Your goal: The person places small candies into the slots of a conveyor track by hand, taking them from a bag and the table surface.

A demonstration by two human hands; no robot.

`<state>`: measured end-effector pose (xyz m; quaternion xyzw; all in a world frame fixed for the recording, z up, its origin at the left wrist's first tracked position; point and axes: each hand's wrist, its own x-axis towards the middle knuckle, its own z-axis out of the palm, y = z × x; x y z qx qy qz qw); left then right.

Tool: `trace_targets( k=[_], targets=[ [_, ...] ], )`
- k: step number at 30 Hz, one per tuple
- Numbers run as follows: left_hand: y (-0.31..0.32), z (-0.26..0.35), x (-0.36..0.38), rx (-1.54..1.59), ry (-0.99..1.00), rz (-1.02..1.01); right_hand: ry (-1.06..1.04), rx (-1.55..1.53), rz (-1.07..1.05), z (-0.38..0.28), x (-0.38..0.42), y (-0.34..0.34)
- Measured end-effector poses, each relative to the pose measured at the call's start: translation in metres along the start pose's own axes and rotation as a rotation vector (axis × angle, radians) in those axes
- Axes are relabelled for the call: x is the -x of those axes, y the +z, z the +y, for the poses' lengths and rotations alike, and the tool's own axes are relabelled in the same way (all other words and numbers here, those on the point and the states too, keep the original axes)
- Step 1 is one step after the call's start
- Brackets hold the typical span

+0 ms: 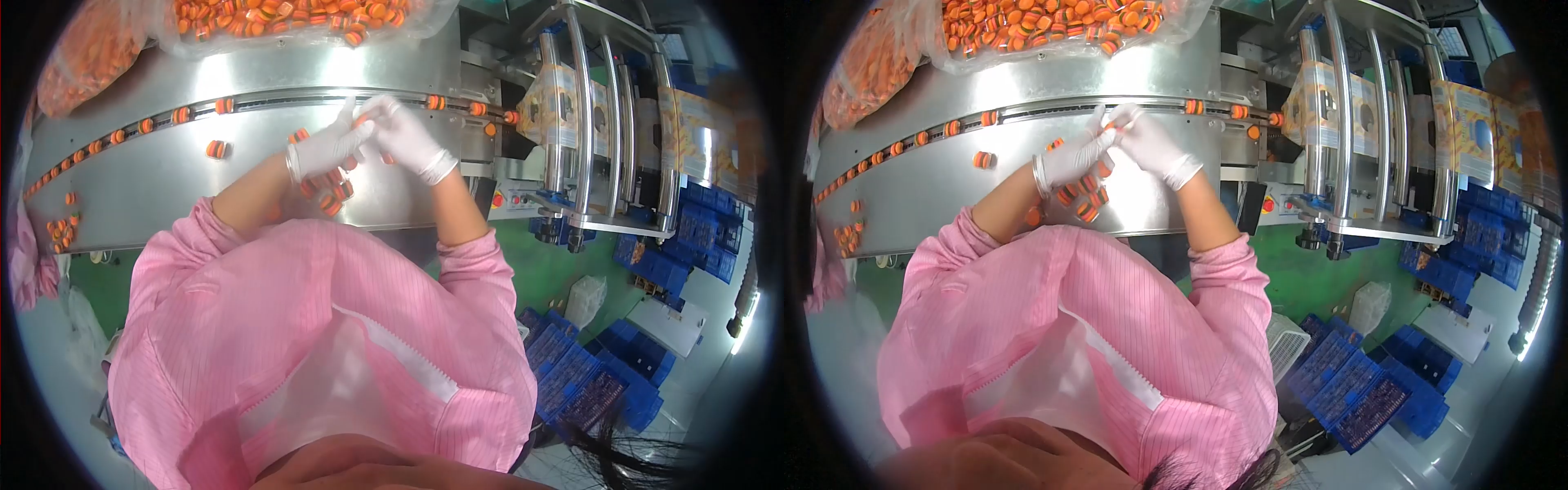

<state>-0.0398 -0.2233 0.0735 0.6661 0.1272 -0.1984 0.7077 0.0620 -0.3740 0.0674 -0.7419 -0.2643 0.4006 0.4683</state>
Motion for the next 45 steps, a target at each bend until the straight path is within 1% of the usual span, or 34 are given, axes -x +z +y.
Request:
trace_targets(
  k=[1, 2, 3, 4, 5, 7, 8, 10, 11, 12, 14, 15, 16, 17, 18, 19, 22, 23, 25, 26, 27, 28, 30, 32, 33, 34, 35, 36, 37, 38, 40, 42, 44, 45],
  targets=[
    [-0.003, 0.007, -0.002, -0.135, -0.042, 0.078, -0.08, 0.028, 0.089, 0.008, -0.004, -0.013],
    [-0.013, 0.001, -0.009, -0.134, -0.046, 0.072, -0.191, 0.12, 0.253, 0.036, -0.016, -0.031],
    [-0.032, -0.008, -0.016, -0.442, 0.144, 0.201, -0.191, 0.267, 0.357, 0.038, -0.018, -0.052],
    [-0.043, -0.015, -0.022, -0.748, 0.339, 0.329, -0.06, 0.381, 0.403, 0.043, -0.021, -0.073],
    [-0.045, -0.016, -0.025, -0.748, 0.338, 0.324, 0.065, 0.502, 0.361, 0.04, -0.019, -0.09],
    [-0.047, -0.015, -0.028, -0.95, 0.351, 0.258, 0.18, 0.7, 0.307, 0.037, -0.02, -0.106],
    [-0.042, -0.012, -0.029, -0.952, 0.347, 0.251, 0.238, 0.784, 0.28, 0.036, -0.02, -0.11],
    [-0.025, -0.003, -0.026, -1.007, 0.282, 0.0, 0.265, 0.824, 0.293, 0.05, -0.024, -0.118],
    [-0.02, -0.011, -0.024, -1.034, 0.377, 0.03, 0.285, 0.872, 0.304, 0.057, -0.025, -0.12],
    [-0.015, -0.01, -0.022, -1.032, 0.375, 0.023, 0.292, 0.868, 0.303, 0.058, -0.02, -0.118],
    [-0.008, -0.004, -0.018, -1.23, 0.185, -0.097, 0.055, 0.965, 0.68, 0.05, -0.005, -0.104],
    [-0.005, -0.009, -0.019, -1.274, 0.187, -0.073, 0.001, 0.785, 0.584, 0.036, 0.006, -0.094],
    [-0.001, -0.01, -0.017, -1.272, 0.185, -0.076, -0.006, 0.563, 0.404, 0.024, 0.018, -0.079],
    [0.001, -0.01, -0.014, -1.318, 0.145, -0.097, -0.085, 0.639, 0.266, 0.028, 0.022, -0.06],
    [0.003, -0.01, -0.014, -1.366, 0.109, -0.115, -0.12, 0.805, 0.143, 0.012, 0.033, -0.04],
    [0.004, -0.013, -0.015, -1.368, 0.112, -0.119, -0.019, 0.904, 0.022, 0.011, 0.035, -0.024],
    [0.009, -0.02, -0.017, -1.399, 0.099, -0.133, 0.06, 0.9, -0.031, 0.049, 0.026, 0.003],
    [0.009, -0.013, -0.017, -1.331, 0.049, -0.088, 0.063, 0.898, -0.031, 0.054, 0.026, -0.001],
    [0.005, -0.012, -0.018, -1.263, -0.002, -0.039, 0.024, 0.866, 0.129, 0.054, 0.025, -0.013],
    [0.0, -0.019, -0.023, -1.059, 0.113, 0.049, 0.021, 0.864, 0.132, 0.058, 0.023, -0.026],
    [-0.004, -0.024, -0.029, -0.851, 0.223, 0.133, -0.069, 0.788, 0.28, 0.065, 0.021, -0.043],
    [-0.004, -0.028, -0.04, -0.853, 0.224, 0.132, -0.157, 0.708, 0.424, 0.074, 0.017, -0.062],
    [0.004, -0.03, -0.069, -0.561, 0.267, 0.307, -0.132, 0.487, 0.526, 0.106, 0.001, -0.104],
    [0.014, -0.014, -0.102, -0.242, 0.123, 0.151, 0.069, 0.308, 0.562, 0.119, -0.007, -0.127],
    [0.021, -0.019, -0.124, -0.286, 0.141, 0.206, 0.151, 0.25, 0.608, 0.106, -0.003, -0.127],
    [0.029, -0.027, -0.144, -0.33, 0.158, 0.262, 0.149, 0.253, 0.61, 0.106, -0.004, -0.131],
    [0.033, -0.025, -0.155, -0.329, 0.161, 0.261, 0.307, 0.229, 0.62, 0.107, -0.006, -0.135],
    [0.039, -0.021, -0.163, -0.512, 0.152, 0.289, 0.465, 0.204, 0.626, 0.111, -0.008, -0.141],
    [0.044, -0.019, -0.17, -0.694, 0.139, 0.315, 0.427, 0.359, 0.635, 0.116, -0.007, -0.146],
    [0.046, -0.017, -0.174, -0.69, 0.135, 0.311, 0.433, 0.361, 0.632, 0.121, -0.005, -0.147],
    [0.044, -0.002, -0.172, -0.852, 0.042, 0.28, 0.3, 0.677, 0.906, 0.103, 0.006, -0.137],
    [0.038, 0.002, -0.171, -0.862, 0.006, 0.276, 0.293, 0.6, 0.932, 0.086, 0.016, -0.121],
    [0.023, 0.009, -0.159, -0.867, -0.038, 0.284, 0.146, 0.283, 0.891, 0.055, 0.026, -0.09],
    [0.013, 0.01, -0.152, -0.796, 0.106, 0.357, -0.001, 0.112, 0.79, 0.068, 0.027, -0.075]
  ],
)
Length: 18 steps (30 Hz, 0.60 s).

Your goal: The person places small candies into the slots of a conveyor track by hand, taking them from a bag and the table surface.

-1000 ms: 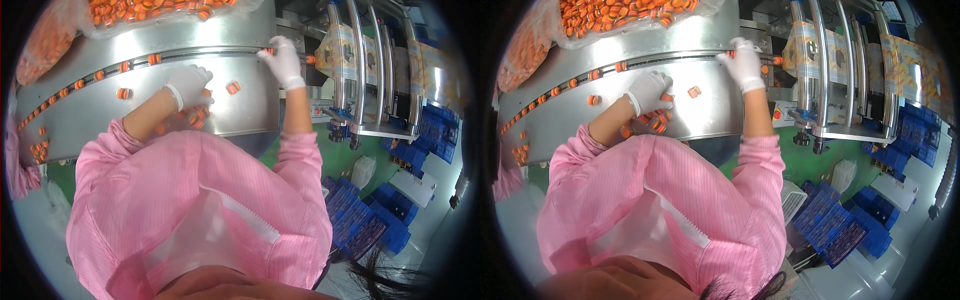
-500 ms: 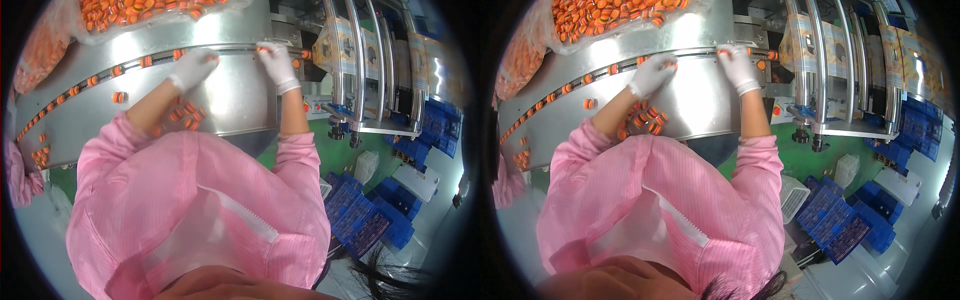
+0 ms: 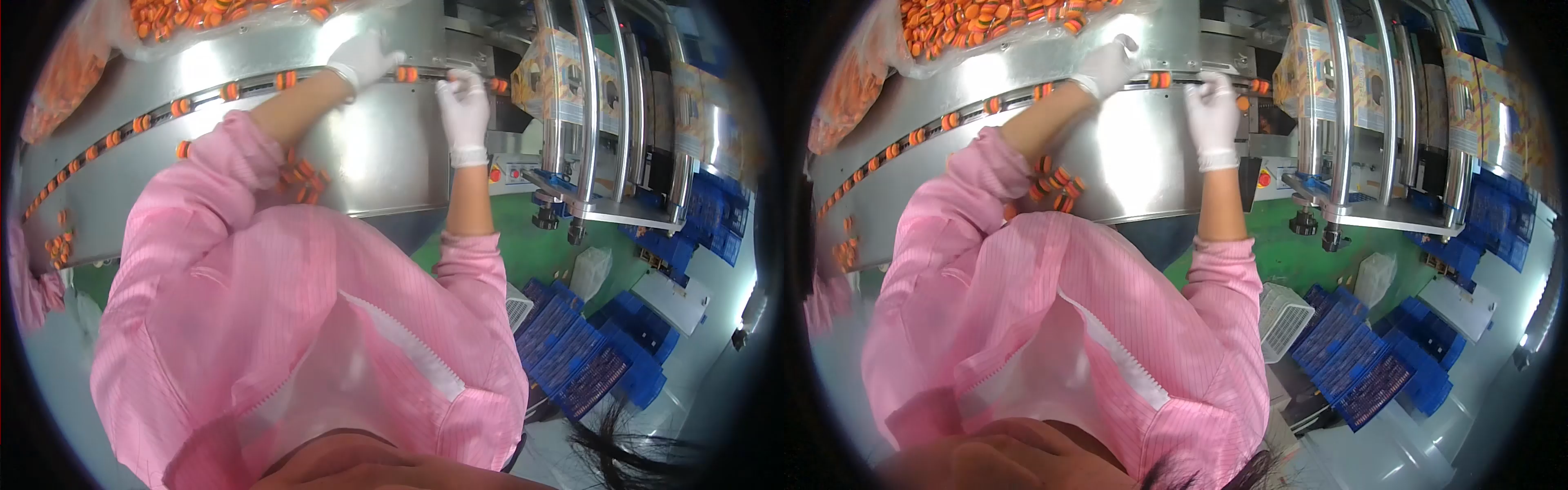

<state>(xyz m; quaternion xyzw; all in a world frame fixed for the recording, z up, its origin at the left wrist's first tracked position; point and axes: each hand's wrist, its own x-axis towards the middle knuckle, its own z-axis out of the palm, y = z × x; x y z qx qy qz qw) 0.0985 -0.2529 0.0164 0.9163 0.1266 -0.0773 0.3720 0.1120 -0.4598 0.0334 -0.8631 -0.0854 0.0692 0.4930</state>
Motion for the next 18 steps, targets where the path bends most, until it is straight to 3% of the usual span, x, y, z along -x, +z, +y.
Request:
trace_targets(
  k=[1, 3, 5, 6, 8, 12, 15, 17, 18],
  targets=[
    [-0.016, -0.007, 0.005, 0.083, 0.089, 0.12, -0.071, -0.212, -0.095, 0.009, 0.012, 0.011],
    [-0.064, -0.018, 0.024, 0.079, 0.095, 0.077, -0.114, 0.067, -0.394, -0.012, 0.048, 0.021],
    [-0.091, -0.059, 0.042, 0.039, 0.251, 0.13, -0.105, 0.168, -0.739, -0.036, 0.076, 0.034],
    [-0.104, -0.078, 0.055, -0.034, 0.227, 0.129, -0.114, 0.167, -0.744, -0.039, 0.087, 0.042],
    [-0.123, -0.108, 0.087, -0.143, 0.157, 0.111, -0.419, 0.318, -0.709, -0.041, 0.105, 0.058],
    [-0.131, -0.144, 0.131, -0.09, -0.007, 0.046, -0.355, 0.417, -0.837, -0.054, 0.115, 0.071],
    [-0.106, -0.129, 0.15, -0.002, 0.104, 0.067, -0.378, 0.436, -0.844, -0.047, 0.117, 0.079],
    [-0.101, -0.089, 0.155, 0.004, -0.12, -0.115, -0.441, 0.419, -0.795, -0.042, 0.12, 0.079],
    [-0.091, -0.089, 0.151, -0.113, -0.109, -0.144, -0.495, 0.402, -0.746, -0.039, 0.121, 0.078]
  ],
)
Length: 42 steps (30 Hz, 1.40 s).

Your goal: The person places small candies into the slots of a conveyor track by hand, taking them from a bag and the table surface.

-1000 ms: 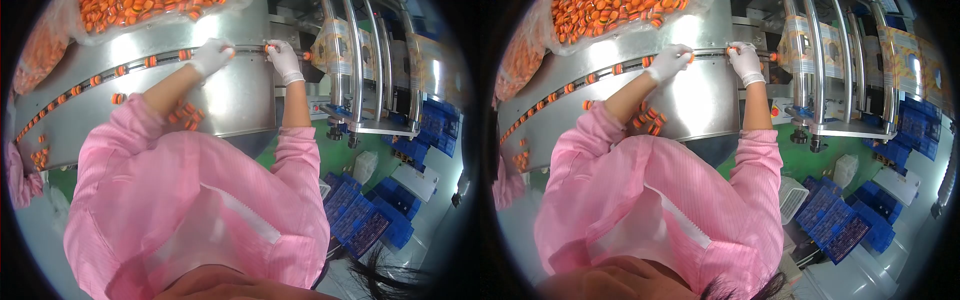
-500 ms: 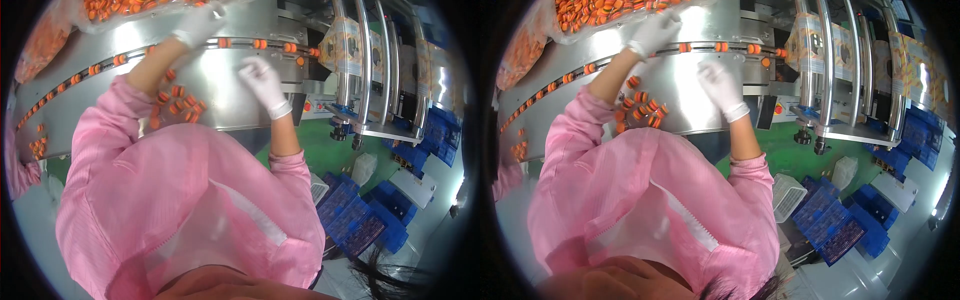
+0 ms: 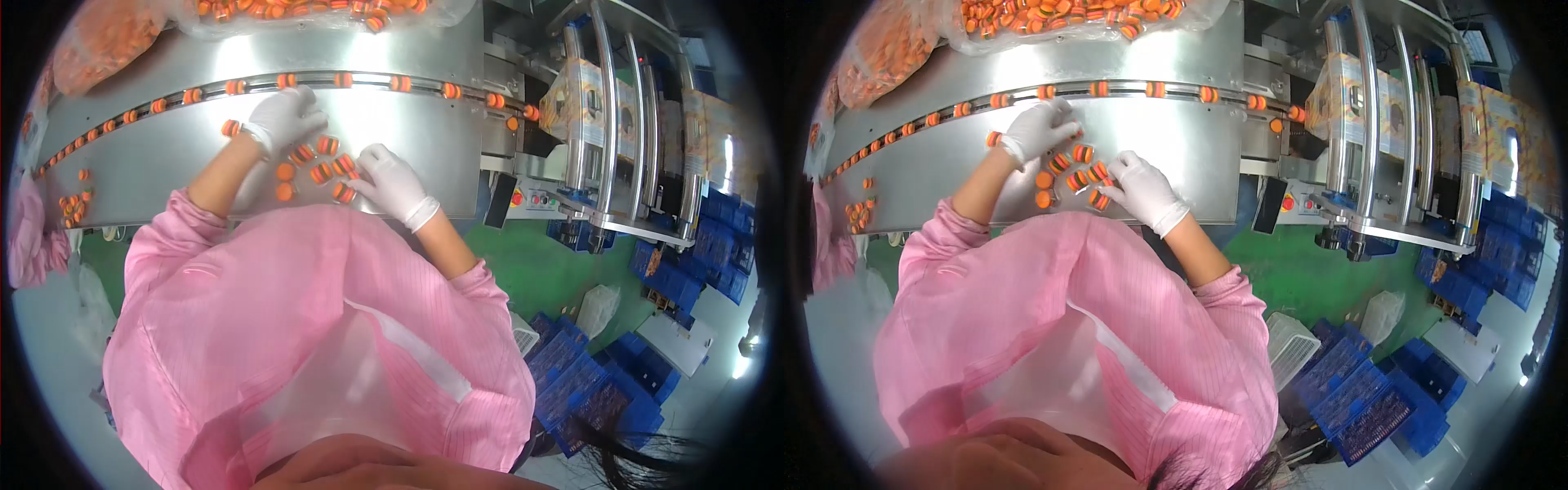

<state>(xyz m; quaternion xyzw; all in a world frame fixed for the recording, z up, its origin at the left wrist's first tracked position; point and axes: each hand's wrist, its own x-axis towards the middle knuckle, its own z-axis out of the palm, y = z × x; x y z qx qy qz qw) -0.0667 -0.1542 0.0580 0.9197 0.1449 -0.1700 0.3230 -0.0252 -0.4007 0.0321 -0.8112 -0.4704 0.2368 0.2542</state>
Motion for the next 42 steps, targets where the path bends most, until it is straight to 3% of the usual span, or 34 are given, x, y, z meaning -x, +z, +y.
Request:
trace_targets(
  k=[1, 4, 7, 9, 15, 18, 22, 25, 28, 29, 31, 34, 39, 42],
  targets=[
    [0.012, -0.001, -0.006, -0.119, 0.001, -0.02, -0.011, 0.009, 0.003, 0.002, 0.001, 0.002],
    [0.029, 0.003, 0.0, -0.053, 0.066, 0.067, -0.19, 0.111, 0.154, 0.004, 0.004, 0.007],
    [0.046, -0.005, -0.002, -0.045, 0.13, 0.144, -0.171, 0.079, 0.185, 0.009, 0.009, 0.014],
    [0.048, -0.013, 0.001, -0.094, 0.178, 0.212, -0.123, 0.127, 0.34, 0.02, 0.009, 0.022],
    [0.053, -0.034, 0.003, 0.097, 0.244, 0.248, -0.054, 0.071, 0.491, 0.029, -0.005, 0.024],
    [0.018, -0.016, 0.04, -0.066, 0.322, 0.341, -0.032, 0.03, 0.546, 0.036, -0.006, 0.032],
    [-0.017, -0.042, 0.066, 0.131, 0.113, 0.525, -0.029, -0.009, 0.553, 0.035, -0.003, 0.031],
    [-0.026, -0.105, 0.071, 0.046, 0.053, 0.786, -0.061, -0.004, 0.544, 0.03, -0.002, 0.026],
    [-0.024, -0.169, 0.073, 0.186, -0.081, 0.949, -0.082, -0.083, 0.582, 0.031, -0.002, 0.023],
    [-0.026, -0.175, 0.076, 0.186, -0.071, 0.949, -0.082, -0.177, 0.614, 0.031, -0.005, 0.022],
    [-0.031, -0.186, 0.083, 0.307, -0.294, 0.841, -0.086, -0.209, 0.647, 0.033, -0.013, 0.011],
    [-0.016, -0.21, 0.083, 0.137, -0.11, 0.877, -0.118, -0.128, 0.69, 0.04, -0.042, -0.027],
    [-0.004, -0.216, 0.076, 0.064, -0.059, 0.922, -0.139, 0.026, 0.685, 0.046, -0.146, -0.113],
    [-0.009, -0.205, 0.076, 0.18, -0.07, 0.947, -0.123, 0.141, 0.6, 0.064, -0.218, -0.148]
  ],
)
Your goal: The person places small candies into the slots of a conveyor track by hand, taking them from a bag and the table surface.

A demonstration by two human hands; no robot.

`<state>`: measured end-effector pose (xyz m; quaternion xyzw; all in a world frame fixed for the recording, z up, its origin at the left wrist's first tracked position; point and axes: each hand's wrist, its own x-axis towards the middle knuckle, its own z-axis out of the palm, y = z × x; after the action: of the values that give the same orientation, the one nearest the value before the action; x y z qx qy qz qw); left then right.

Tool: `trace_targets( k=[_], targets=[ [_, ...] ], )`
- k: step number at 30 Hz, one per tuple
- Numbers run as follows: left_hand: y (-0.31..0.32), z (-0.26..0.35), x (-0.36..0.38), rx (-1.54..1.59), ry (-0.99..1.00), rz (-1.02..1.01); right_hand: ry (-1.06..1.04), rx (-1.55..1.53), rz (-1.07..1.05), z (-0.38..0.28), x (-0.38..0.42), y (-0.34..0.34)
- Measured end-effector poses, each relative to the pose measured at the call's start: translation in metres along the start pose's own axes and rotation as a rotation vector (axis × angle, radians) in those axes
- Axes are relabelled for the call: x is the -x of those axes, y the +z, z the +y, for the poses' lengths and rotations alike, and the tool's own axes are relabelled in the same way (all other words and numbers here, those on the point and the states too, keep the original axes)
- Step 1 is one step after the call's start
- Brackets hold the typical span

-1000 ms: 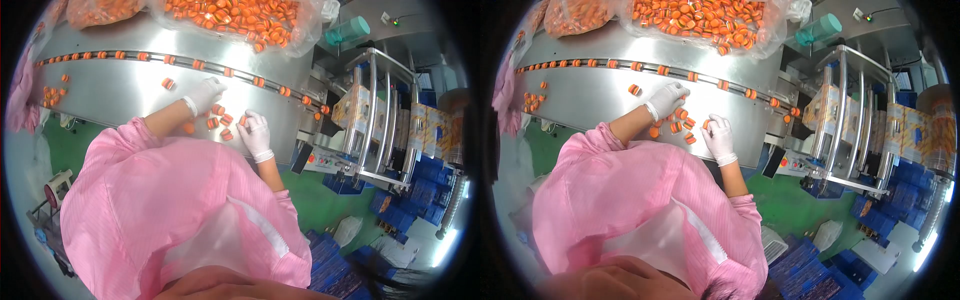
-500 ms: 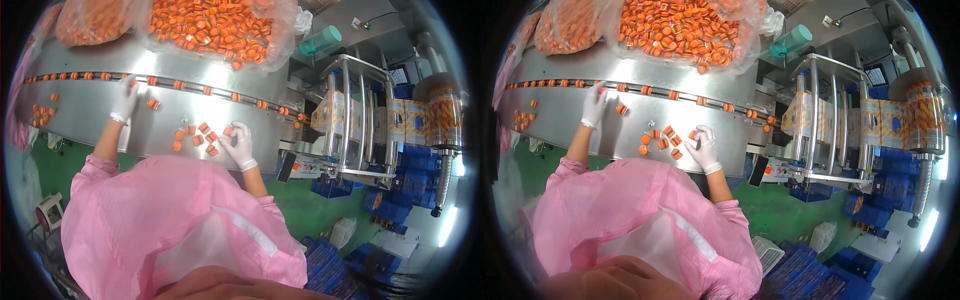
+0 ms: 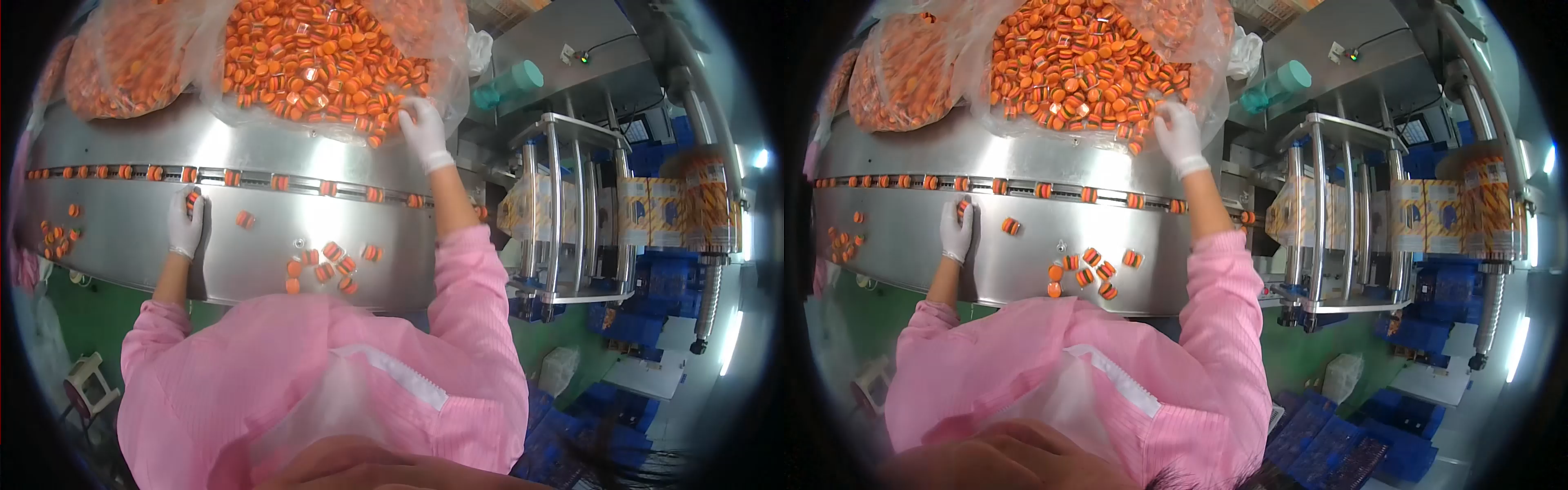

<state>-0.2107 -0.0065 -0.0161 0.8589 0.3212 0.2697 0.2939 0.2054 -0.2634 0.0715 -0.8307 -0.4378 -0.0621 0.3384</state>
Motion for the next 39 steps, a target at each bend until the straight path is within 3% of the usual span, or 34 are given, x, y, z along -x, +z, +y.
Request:
trace_targets(
  k=[3, 5, 7, 8, 18, 21, 24, 25, 27, 28, 31, 35, 38, 39],
  targets=[
    [0.002, -0.007, -0.002, -0.086, 0.11, 0.058, 0.022, 0.046, -0.117, 0.012, -0.051, 0.02],
    [0.002, -0.006, -0.002, -0.071, 0.082, 0.042, 0.073, 0.066, -0.219, 0.007, -0.066, 0.031],
    [0.002, -0.004, -0.003, -0.057, 0.053, 0.024, 0.119, 0.546, -0.478, -0.018, -0.08, 0.028],
    [0.001, -0.004, -0.004, -0.069, 0.049, 0.016, 0.178, 0.539, -0.547, -0.011, -0.088, 0.035],
    [-0.001, -0.004, -0.003, -0.111, -0.055, -0.058, 0.098, 0.679, -0.454, 0.01, -0.099, 0.066],
    [-0.004, 0.006, -0.005, -0.07, -0.113, -0.082, 0.046, 0.595, -0.399, 0.011, -0.094, 0.061],
    [-0.005, 0.004, -0.004, -0.069, -0.131, -0.1, 0.116, 0.261, -0.045, -0.006, -0.076, 0.042],
    [-0.003, 0.001, -0.004, -0.068, -0.132, -0.099, 0.115, 0.261, -0.046, -0.008, -0.07, 0.039],
    [0.0, -0.006, -0.002, -0.083, -0.032, -0.057, 0.281, -0.336, 0.069, -0.005, -0.052, 0.037],
    [-0.001, -0.007, -0.002, -0.089, -0.039, -0.065, 0.227, -0.526, 0.091, -0.003, -0.044, 0.038],
    [-0.002, -0.004, 0.001, -0.091, -0.012, -0.048, 0.191, -0.799, 0.092, -0.017, -0.004, 0.027],
    [0.001, -0.005, -0.001, -0.096, 0.027, 0.011, 0.233, -0.887, 0.045, -0.027, 0.059, 0.021],
    [0.002, -0.006, 0.0, -0.064, -0.008, -0.008, 0.377, -0.672, 0.022, -0.035, 0.109, 0.027],
    [0.003, -0.007, 0.0, -0.057, 0.022, 0.01, 0.232, -0.286, 0.015, -0.056, 0.118, 0.018]
  ],
)
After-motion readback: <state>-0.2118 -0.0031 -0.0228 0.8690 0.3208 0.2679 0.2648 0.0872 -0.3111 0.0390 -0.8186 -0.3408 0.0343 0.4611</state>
